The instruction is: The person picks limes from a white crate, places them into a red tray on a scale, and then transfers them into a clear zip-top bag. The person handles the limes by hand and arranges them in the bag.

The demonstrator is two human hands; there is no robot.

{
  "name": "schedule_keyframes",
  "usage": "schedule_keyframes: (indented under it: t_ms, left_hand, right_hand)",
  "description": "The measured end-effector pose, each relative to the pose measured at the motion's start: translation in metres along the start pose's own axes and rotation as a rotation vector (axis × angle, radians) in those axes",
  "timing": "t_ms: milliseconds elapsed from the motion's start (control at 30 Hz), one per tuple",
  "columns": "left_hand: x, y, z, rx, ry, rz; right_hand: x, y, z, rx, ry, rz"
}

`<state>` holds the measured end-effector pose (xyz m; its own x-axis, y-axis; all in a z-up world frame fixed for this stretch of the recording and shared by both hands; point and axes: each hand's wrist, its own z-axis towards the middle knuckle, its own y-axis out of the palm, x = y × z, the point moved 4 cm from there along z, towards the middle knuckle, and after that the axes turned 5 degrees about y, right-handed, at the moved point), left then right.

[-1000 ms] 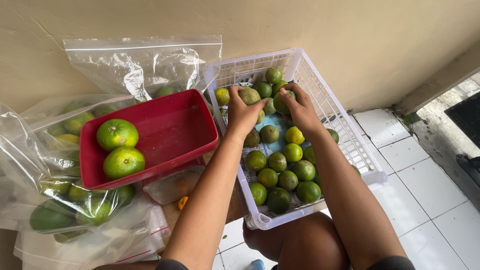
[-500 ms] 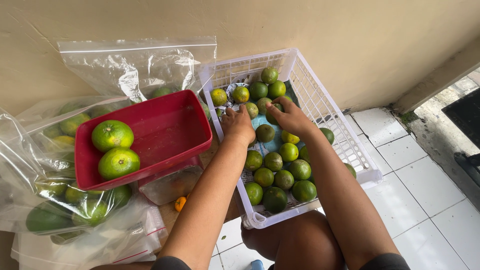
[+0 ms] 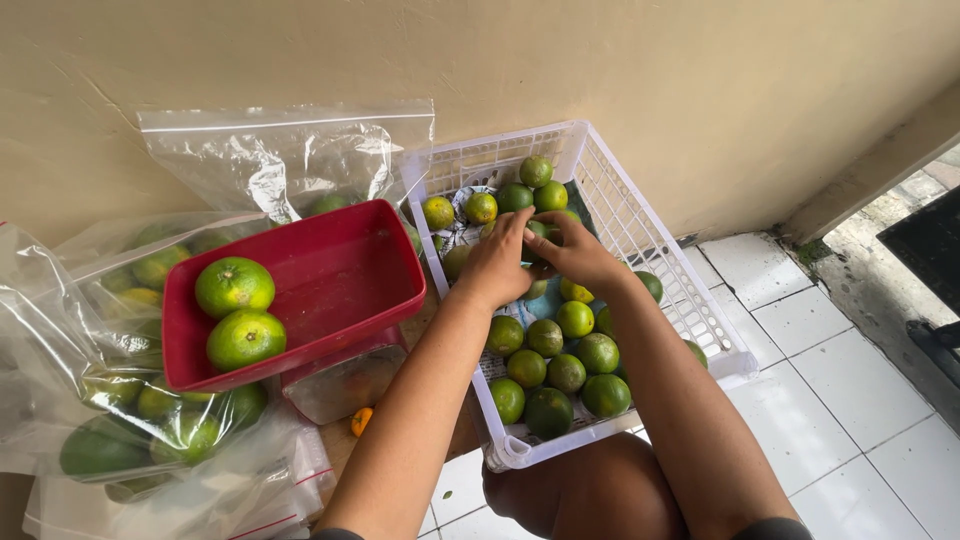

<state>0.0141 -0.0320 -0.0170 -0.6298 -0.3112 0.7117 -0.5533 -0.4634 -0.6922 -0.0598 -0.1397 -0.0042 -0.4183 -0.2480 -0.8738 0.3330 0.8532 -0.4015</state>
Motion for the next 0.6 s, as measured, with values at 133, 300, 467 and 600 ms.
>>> schedule_keyframes:
  t_ms: [133,300,467,600]
  left_hand:
    - [0.004,-0.01,-0.001,0.049,0.014,-0.117]
    - [0.009,-0.03,-0.011,0.171,-0.222,-0.144]
    - [-0.036,-0.019,0.004,0.238,-0.408,-0.237]
    - [-0.042,-0.018,0.005,0.315,-0.467,-0.32]
  right_hand:
    - [0.004,-0.009,0.012,-0.014,-0.043,0.144]
    - [0.072,-0.055,0.054,0.338,-0.096,-0.652]
    - [0.131,-0.046,0.097,0.198,0.138,-0.983]
    - [0.112,-0.045,0.084,0.217,0.139,-0.933]
